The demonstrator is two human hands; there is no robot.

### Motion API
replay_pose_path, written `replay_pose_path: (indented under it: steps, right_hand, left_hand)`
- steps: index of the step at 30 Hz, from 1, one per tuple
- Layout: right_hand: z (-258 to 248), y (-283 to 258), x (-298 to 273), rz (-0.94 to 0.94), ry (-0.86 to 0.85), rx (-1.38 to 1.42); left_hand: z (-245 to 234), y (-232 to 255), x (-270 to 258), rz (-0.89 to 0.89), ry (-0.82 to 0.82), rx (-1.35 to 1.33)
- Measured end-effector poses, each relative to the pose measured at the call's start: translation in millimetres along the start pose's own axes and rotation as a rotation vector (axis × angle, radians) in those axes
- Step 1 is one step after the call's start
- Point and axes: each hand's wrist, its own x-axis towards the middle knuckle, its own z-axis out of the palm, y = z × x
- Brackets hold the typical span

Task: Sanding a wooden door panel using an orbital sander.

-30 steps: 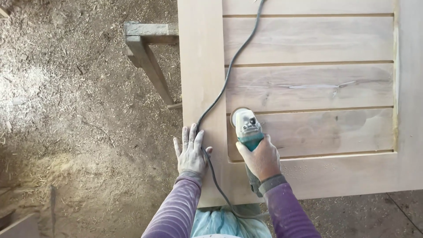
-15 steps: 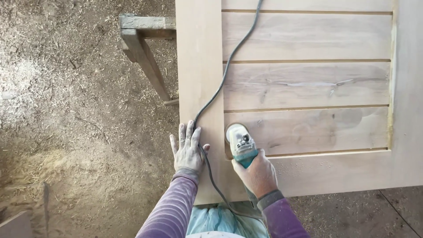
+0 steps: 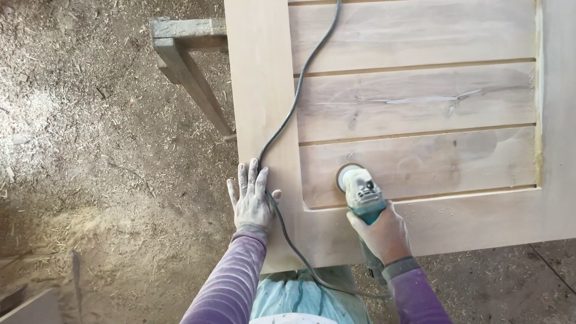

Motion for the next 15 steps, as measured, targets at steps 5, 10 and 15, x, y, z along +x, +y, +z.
replay_pose_path:
  steps: [5,10,15]
  right_hand:
    - [16.0,-9.6,3.1,-0.127,-0.045,0.029]
    - [11.1,-28.0,-12.4,-0.219,-0.127,-0.054]
    - [-0.8,-26.2,-10.8,-0.249,-0.141,-0.138]
  left_hand:
    - [10.9,-5.6,-0.3,0.027,0.058,-0.005]
    - [13.7,-8.1,-2.4,0.034,0.091,-0.012]
    - [10.3,-5.5,-3.2,0.024,0.091,-0.01]
